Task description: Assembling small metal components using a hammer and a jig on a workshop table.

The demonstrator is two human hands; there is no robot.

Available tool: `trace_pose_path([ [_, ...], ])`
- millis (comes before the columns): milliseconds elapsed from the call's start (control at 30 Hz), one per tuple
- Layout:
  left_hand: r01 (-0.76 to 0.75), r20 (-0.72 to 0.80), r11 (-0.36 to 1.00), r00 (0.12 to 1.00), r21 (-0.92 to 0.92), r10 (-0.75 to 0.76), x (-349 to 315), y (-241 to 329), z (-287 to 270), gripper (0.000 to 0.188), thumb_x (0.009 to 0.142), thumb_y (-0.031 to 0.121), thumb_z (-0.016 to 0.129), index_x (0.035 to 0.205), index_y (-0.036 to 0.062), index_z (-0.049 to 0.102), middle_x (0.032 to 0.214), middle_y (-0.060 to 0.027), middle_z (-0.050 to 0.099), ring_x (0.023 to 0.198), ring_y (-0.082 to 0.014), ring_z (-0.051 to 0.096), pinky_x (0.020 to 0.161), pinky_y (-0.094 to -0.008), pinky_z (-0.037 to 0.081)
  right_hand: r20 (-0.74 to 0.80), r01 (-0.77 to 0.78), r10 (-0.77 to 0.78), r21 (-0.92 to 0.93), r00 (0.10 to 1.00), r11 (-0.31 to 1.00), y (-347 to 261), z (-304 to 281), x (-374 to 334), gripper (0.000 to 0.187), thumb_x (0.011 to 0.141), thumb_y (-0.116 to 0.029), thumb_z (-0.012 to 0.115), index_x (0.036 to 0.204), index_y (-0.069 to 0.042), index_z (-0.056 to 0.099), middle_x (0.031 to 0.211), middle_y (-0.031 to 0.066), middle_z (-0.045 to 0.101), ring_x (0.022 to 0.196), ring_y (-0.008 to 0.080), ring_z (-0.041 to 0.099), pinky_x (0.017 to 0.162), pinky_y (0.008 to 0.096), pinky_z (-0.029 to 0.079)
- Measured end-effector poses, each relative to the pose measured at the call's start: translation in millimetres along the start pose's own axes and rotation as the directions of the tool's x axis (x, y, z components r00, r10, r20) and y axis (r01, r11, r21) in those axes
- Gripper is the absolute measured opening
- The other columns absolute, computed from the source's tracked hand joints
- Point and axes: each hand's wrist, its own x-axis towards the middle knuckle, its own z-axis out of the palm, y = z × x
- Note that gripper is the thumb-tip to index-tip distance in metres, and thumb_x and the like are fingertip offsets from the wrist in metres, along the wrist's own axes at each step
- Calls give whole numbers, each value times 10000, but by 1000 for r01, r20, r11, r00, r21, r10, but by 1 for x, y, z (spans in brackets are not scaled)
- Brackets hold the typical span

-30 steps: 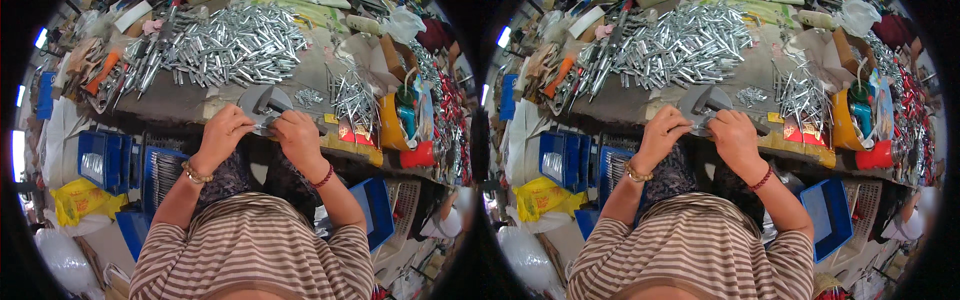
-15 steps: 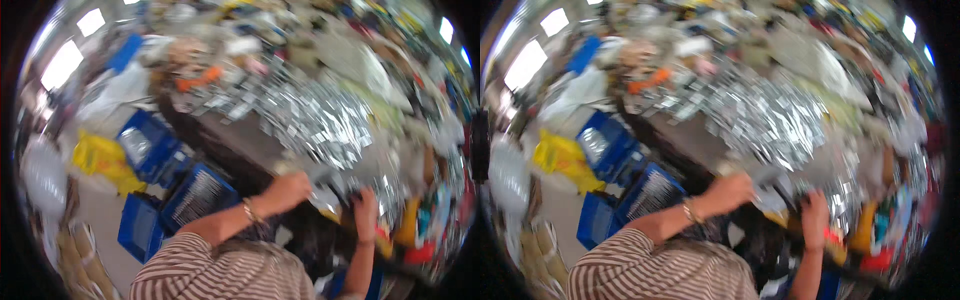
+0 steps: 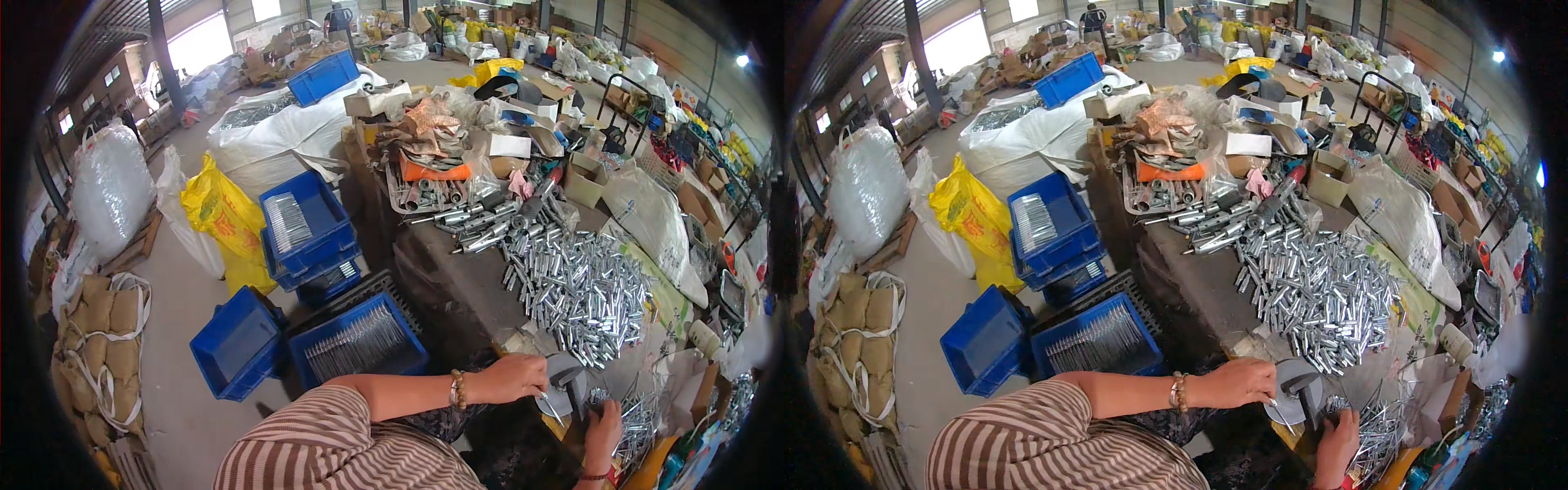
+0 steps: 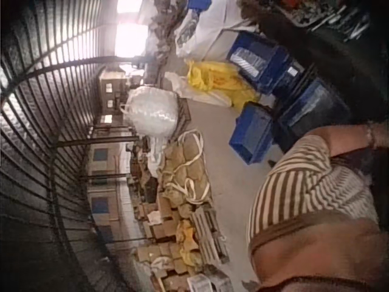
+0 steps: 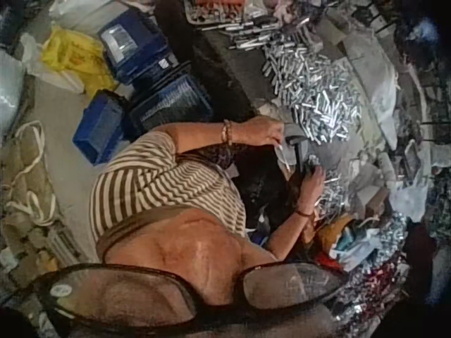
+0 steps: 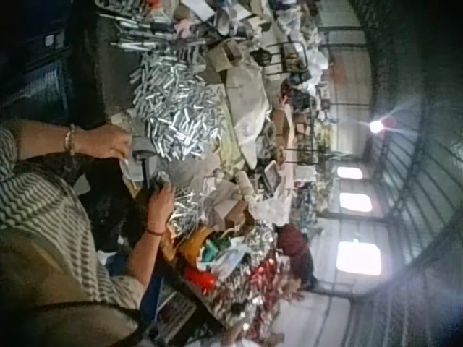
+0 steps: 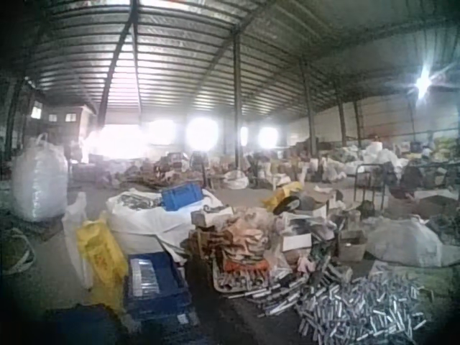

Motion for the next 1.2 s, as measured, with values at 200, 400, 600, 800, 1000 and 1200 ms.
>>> trace_pose_path([
  [200,7,-7,1000,1000,-14,-7,-2,-1,2,150,921,227,721,969,86,703,1009,-79,586,1005,-297,610,888,-429,476,-118,-69,79,86,990,994,-13,-6,1,254,800,28,727,989,26,556,954,213,582,915,455,586,785,512,466],
  [400,-35,-39,998,999,53,38,-4,3,1,146,918,216,725,953,77,694,1006,-89,586,1001,-307,614,873,-434,483,-103,27,0,255,995,967,-91,-23,7,221,814,54,681,1019,22,604,913,197,600,880,419,602,780,492,475],
  [600,37,-37,996,999,77,-34,-3,7,-1,125,905,161,717,926,49,666,1008,-116,588,1000,-335,615,851,-450,488,-40,148,-142,255,989,956,-138,4,17,351,795,77,676,1134,-3,636,910,171,647,882,398,633,768,484,494],
  [800,23,-19,997,1000,79,-21,-3,2,4,100,896,129,679,936,39,659,1048,-127,581,1025,-344,601,875,-453,476,-67,60,-33,449,997,891,-133,15,9,462,778,80,704,1225,-5,628,911,150,669,876,377,657,762,485,502],
  [1000,-1,-22,997,1000,71,3,-2,4,0,71,881,94,653,931,42,658,1057,-123,574,1036,-340,594,889,-450,470,-74,102,-83,319,994,942,-132,14,5,464,775,81,708,1220,-5,612,907,144,671,877,375,657,764,485,503],
  [1200,12,-24,997,1000,81,-10,-1,-1,0,79,881,86,666,931,25,674,1065,-121,593,1049,-345,601,905,-447,478,-38,119,-113,221,993,968,-136,15,10,430,791,62,699,1207,-12,614,910,167,671,875,387,649,760,498,499],
])
